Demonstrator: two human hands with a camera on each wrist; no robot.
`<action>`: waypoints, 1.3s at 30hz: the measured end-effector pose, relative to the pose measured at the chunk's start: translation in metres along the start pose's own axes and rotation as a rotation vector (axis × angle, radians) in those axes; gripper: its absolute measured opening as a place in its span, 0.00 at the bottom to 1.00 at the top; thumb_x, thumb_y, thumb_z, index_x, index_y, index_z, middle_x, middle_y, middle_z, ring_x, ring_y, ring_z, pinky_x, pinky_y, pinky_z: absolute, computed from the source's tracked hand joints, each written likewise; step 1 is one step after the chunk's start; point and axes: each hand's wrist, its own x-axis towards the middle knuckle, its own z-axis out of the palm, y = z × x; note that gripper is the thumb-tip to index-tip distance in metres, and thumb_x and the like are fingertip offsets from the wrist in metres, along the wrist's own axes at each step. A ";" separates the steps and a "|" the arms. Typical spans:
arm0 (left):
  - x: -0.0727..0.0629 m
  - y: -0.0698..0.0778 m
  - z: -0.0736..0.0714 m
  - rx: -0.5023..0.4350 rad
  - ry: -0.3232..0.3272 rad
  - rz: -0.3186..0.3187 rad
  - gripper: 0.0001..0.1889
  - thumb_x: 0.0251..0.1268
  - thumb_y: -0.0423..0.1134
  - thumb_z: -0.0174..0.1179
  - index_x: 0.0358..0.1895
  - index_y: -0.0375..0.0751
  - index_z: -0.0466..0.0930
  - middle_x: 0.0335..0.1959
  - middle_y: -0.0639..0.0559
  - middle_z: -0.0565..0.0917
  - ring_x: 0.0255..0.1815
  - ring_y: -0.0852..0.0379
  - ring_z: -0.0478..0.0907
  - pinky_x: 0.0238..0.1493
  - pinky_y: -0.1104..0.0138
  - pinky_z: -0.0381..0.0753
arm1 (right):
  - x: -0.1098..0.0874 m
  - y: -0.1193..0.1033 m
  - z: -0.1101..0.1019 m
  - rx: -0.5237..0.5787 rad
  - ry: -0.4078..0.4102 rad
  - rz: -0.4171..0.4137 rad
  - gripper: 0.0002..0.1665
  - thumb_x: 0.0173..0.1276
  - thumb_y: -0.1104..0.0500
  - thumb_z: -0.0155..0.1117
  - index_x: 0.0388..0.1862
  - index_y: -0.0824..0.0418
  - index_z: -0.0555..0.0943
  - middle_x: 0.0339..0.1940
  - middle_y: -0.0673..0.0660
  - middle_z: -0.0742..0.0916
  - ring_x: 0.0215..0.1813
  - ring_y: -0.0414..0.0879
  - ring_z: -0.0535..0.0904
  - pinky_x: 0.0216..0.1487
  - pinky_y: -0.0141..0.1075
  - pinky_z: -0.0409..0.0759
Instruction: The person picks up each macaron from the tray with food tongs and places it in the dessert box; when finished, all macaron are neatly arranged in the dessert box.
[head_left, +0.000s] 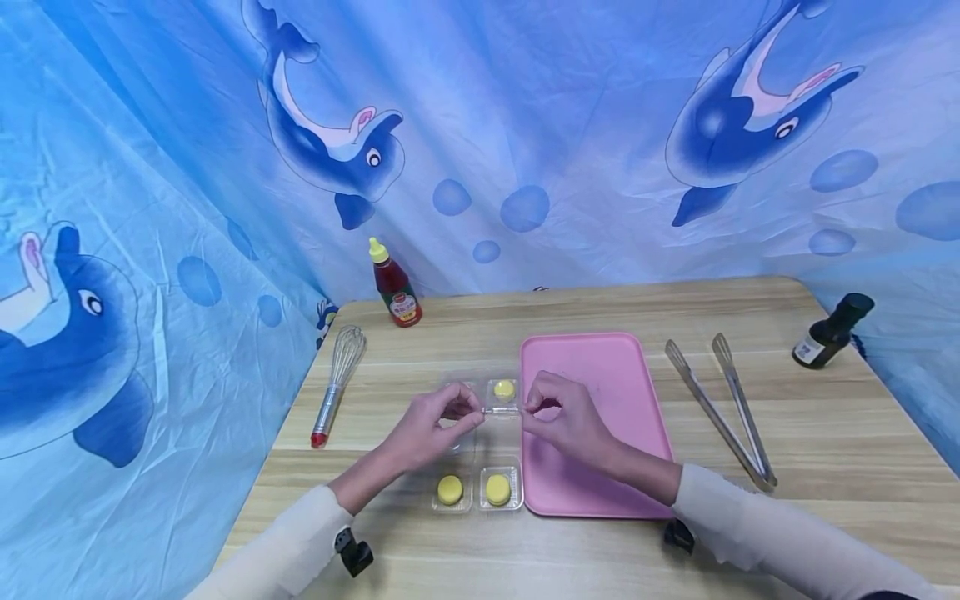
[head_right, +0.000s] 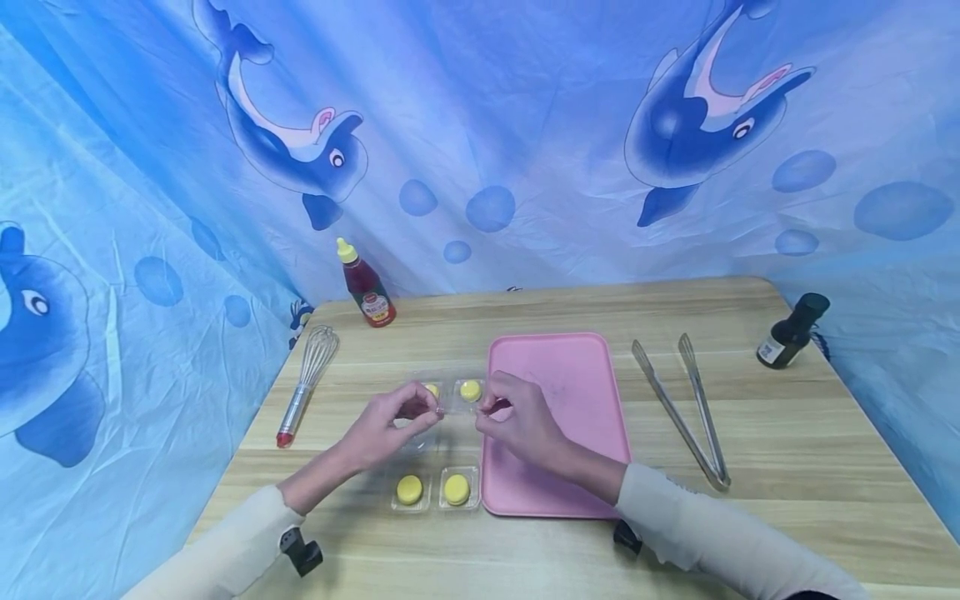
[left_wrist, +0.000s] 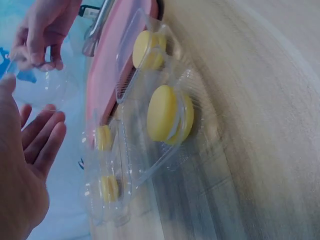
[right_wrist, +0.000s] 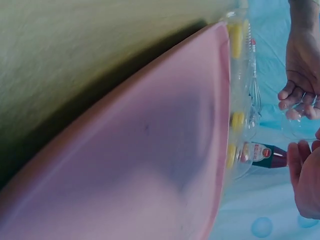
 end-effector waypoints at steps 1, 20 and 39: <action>0.000 -0.001 -0.001 -0.022 -0.019 -0.013 0.06 0.78 0.42 0.66 0.49 0.47 0.82 0.50 0.54 0.90 0.50 0.58 0.88 0.57 0.64 0.88 | 0.000 0.000 0.000 -0.021 0.006 -0.038 0.20 0.53 0.79 0.72 0.28 0.53 0.81 0.30 0.50 0.84 0.36 0.47 0.83 0.41 0.41 0.90; -0.003 -0.005 -0.016 -0.062 -0.210 -0.123 0.29 0.63 0.42 0.79 0.65 0.44 0.79 0.63 0.43 0.83 0.65 0.55 0.81 0.72 0.57 0.78 | -0.006 -0.007 -0.008 -0.264 -0.348 0.096 0.40 0.63 0.51 0.83 0.71 0.60 0.78 0.68 0.56 0.84 0.64 0.57 0.83 0.66 0.51 0.84; -0.034 -0.008 0.004 0.389 -0.239 0.164 0.42 0.50 0.53 0.84 0.70 0.45 0.78 0.68 0.52 0.80 0.68 0.52 0.78 0.70 0.55 0.80 | -0.028 -0.005 0.008 -0.412 -0.526 0.101 0.47 0.54 0.50 0.88 0.70 0.64 0.79 0.65 0.57 0.86 0.67 0.51 0.82 0.72 0.46 0.79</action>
